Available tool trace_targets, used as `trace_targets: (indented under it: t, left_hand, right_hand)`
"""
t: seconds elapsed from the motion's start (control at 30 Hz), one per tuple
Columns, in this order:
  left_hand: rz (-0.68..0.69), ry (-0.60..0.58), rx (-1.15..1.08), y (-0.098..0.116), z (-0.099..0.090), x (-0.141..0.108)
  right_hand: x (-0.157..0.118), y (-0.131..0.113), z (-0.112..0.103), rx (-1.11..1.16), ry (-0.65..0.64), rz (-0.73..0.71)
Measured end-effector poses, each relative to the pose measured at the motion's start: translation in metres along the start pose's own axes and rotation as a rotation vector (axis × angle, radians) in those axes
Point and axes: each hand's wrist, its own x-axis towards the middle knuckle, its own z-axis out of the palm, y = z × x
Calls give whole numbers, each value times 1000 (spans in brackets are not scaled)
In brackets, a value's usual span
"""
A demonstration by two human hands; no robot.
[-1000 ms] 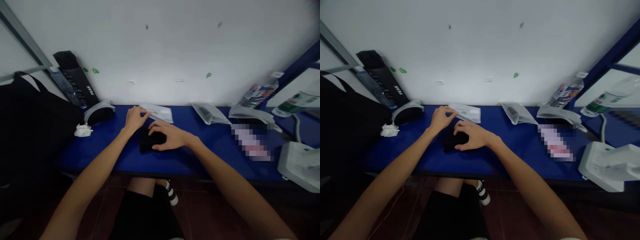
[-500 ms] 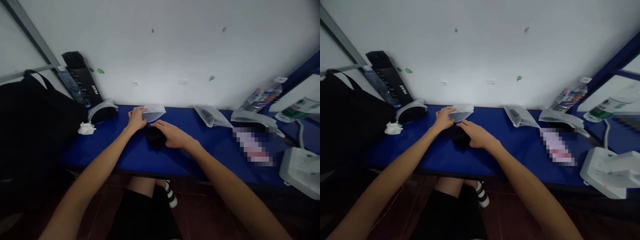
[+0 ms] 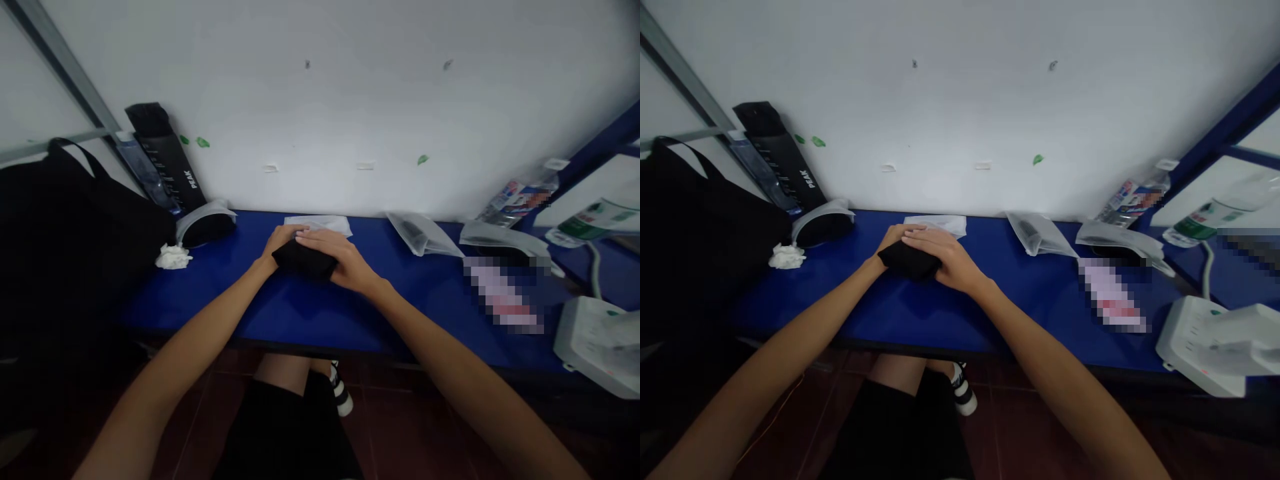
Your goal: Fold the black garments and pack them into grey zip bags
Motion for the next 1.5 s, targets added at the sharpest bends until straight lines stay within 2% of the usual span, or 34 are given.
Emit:
trace_targets:
  t: [0.1,0.27,0.43,0.6,0.7,0.87,0.97,1.07,1.27,1.4,1.5]
  left_hand:
    - [45,16,-47,2,7,0]
    - [111,63,-43,4,18,-5]
    - [130,80,63,10,24,-8]
    - [172,101,76,8,25,-6]
    - [168,111,84,5,24,-3]
    - [171,122,112,7,25,-4]
    - [154,154,125,10,26,-7]
    - [157,164,130,8,26,-9]
    - [158,148,109,0,25,-9]
    - [148,159,131,-2,25,-9]
    - [133,183,123,-2,25,-9]
  right_hand:
    - [-5,16,5,-8,-98,75]
    - [-13,41,7,-156,-173,312]
    - [-3,36,10,-375,-299,470]
    - [27,36,13,-511,-400,629]
    - [48,42,19,-544,-390,732]
    - [67,47,45,-624,-238,870]
    - [65,51,55,-624,-177,834]
    - [60,58,54,-587,-181,734]
    - [64,65,55,-656,-98,757]
    - [64,61,53,-614,-110,672]
    - [46,61,40,-549,-165,538]
